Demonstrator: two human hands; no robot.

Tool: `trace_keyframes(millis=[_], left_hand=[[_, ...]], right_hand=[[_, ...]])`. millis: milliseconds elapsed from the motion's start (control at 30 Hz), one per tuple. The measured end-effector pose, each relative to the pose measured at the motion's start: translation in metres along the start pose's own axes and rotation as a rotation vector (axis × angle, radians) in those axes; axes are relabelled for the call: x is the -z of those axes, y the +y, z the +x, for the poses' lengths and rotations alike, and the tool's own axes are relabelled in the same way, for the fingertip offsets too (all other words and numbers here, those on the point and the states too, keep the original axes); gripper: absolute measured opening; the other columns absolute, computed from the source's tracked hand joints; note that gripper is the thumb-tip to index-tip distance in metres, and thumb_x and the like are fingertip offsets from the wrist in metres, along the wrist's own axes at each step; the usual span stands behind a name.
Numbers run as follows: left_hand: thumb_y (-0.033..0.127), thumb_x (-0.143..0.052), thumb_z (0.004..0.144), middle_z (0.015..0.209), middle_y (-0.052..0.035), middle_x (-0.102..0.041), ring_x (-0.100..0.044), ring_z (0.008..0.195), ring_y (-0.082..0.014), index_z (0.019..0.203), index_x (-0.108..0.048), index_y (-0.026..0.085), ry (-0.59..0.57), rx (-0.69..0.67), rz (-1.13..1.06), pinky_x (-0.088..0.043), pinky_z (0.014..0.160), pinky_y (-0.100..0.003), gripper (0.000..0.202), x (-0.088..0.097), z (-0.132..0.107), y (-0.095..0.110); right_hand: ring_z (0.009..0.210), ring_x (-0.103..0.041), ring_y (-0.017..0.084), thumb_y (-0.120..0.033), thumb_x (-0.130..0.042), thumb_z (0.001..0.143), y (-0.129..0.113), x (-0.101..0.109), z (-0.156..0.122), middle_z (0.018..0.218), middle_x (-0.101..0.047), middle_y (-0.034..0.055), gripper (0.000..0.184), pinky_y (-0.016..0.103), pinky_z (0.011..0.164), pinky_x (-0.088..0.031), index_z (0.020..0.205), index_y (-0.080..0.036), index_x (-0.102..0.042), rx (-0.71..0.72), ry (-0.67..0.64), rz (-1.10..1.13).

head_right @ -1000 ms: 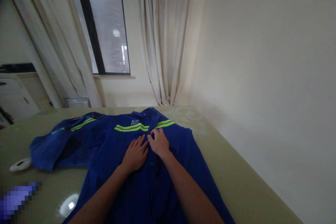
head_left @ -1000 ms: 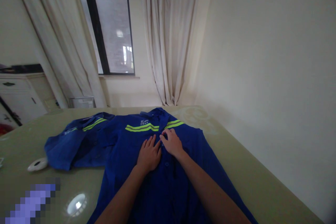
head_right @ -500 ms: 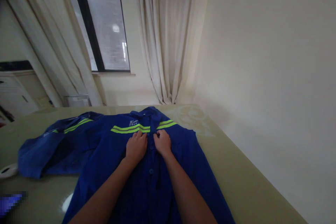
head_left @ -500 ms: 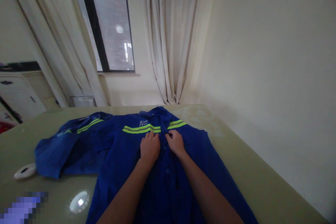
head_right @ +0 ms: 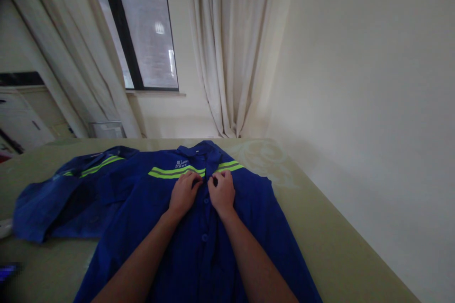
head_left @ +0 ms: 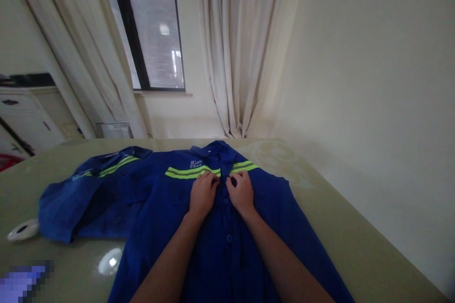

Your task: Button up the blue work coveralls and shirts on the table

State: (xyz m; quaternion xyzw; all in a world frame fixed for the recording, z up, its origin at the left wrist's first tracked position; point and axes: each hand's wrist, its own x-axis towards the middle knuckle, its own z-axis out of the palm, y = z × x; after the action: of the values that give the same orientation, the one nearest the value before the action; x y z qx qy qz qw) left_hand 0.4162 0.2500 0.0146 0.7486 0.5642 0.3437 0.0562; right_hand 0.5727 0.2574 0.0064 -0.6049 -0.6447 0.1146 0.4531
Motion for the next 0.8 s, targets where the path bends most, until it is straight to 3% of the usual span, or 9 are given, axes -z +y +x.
trace_keyframes(millis=[67,133,300,567,800], left_hand=[[0.014,-0.059,0.094,0.096,-0.0043,-0.067,-0.06,0.097,-0.0234,0.092,-0.065,0.021,0.043,-0.026,-0.101,-0.047,0.089,-0.037,0.009,-0.0016,0.0015,-0.0014],[0.014,-0.057,0.095,0.095,-0.0042,-0.067,-0.061,0.095,-0.023,0.092,-0.064,0.021,0.064,-0.036,-0.175,-0.048,0.089,-0.037,0.011,-0.0037,0.0024,-0.0026],[0.016,-0.055,0.096,0.096,-0.0039,-0.07,-0.064,0.094,-0.0225,0.093,-0.064,0.022,0.044,-0.041,-0.216,-0.05,0.087,-0.035,0.011,-0.0079,0.0024,-0.0036],[0.015,-0.056,0.094,0.098,-0.0044,-0.076,-0.071,0.093,-0.0231,0.099,-0.066,0.022,0.037,0.017,-0.239,-0.053,0.084,-0.035,0.013,-0.0085,0.0014,-0.0019],[0.016,-0.056,0.094,0.101,-0.0046,-0.075,-0.071,0.094,-0.0207,0.104,-0.07,0.022,0.062,0.009,-0.277,-0.055,0.087,-0.034,0.018,-0.006,0.0026,0.0005]], right_hand=[[0.087,-0.063,0.022,-0.027,-0.056,0.09,-0.0032,-0.0006,-0.0028,0.094,-0.067,0.0074,0.017,0.029,0.076,-0.047,0.092,-0.022,-0.072,0.097,0.022,0.052],[0.076,-0.062,0.02,-0.026,-0.055,0.09,-0.0026,-0.0016,-0.0024,0.084,-0.067,0.0046,0.018,0.029,0.072,-0.048,0.093,-0.021,-0.072,0.147,-0.011,0.124],[0.064,-0.058,0.018,-0.032,-0.063,0.086,0.004,-0.0039,0.0026,0.075,-0.065,0.002,0.014,0.027,0.062,-0.044,0.087,-0.02,-0.07,0.113,-0.051,0.159],[0.077,-0.07,0.02,-0.031,-0.056,0.09,-0.0013,0.002,0.0002,0.083,-0.074,0.0028,0.018,0.029,0.074,-0.051,0.098,-0.022,-0.069,0.071,-0.063,0.227],[0.08,-0.07,0.021,-0.036,-0.056,0.092,-0.0016,0.0017,0.0017,0.087,-0.075,0.0056,0.019,0.03,0.076,-0.052,0.093,-0.021,-0.068,0.05,-0.064,0.272]])
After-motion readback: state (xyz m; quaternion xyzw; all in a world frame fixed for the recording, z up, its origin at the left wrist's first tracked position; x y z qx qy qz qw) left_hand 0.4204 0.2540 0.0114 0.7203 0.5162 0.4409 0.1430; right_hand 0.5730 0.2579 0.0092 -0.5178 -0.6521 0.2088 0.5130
